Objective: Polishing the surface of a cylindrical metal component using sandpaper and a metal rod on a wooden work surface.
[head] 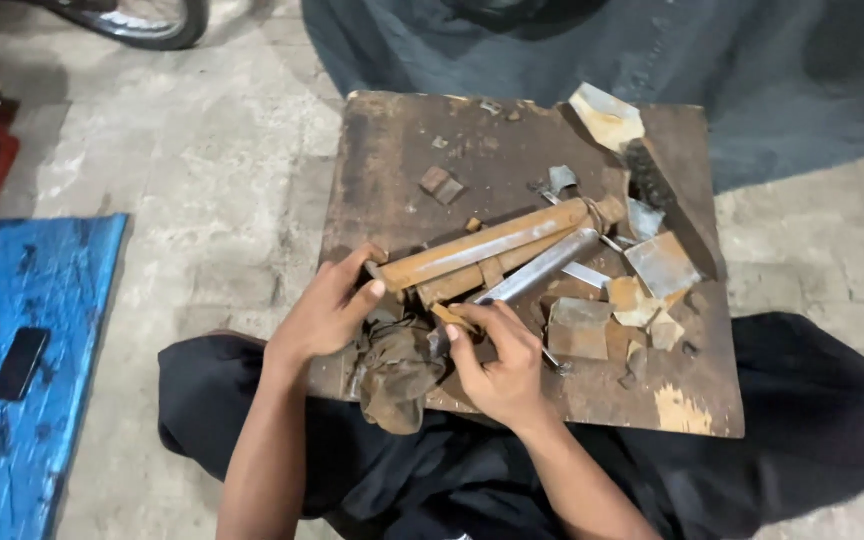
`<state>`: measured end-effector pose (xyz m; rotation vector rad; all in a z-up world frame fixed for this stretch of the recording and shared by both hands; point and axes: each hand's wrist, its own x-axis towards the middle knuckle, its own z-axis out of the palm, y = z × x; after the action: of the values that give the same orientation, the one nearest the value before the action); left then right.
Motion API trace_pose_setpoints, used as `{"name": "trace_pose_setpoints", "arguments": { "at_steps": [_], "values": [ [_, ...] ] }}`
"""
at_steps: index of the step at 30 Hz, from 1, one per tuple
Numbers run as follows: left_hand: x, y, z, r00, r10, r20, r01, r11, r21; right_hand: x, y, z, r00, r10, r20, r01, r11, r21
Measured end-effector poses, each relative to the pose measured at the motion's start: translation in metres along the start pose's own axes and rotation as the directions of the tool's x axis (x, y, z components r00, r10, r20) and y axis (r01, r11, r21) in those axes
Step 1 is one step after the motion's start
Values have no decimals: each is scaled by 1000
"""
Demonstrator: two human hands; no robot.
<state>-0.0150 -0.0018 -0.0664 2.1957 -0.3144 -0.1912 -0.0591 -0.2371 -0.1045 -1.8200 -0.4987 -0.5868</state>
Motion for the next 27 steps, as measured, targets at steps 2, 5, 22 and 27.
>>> {"name": "trace_pose_setpoints", "arguments": {
  "at_steps": [2,5,22,27],
  "values": [
    [-9,14,1,999,-16,-31,16,1000,0,1,-2,-2,1000,1,20,-1,1000,19],
    [-17,16,14,995,11,-95,-19,996,-85,-3,1,-6,999,33,40,-34,999,16],
    [-24,-19,48,915,222,-337,-291,941,-171,-9,-15,12,1000,24,-17,-26,997,-73],
    [-29,-10,46,857,339,-388,-396,915,-75,-19,-8,14,997,-15,74,34,967,-253]
  ]
}}
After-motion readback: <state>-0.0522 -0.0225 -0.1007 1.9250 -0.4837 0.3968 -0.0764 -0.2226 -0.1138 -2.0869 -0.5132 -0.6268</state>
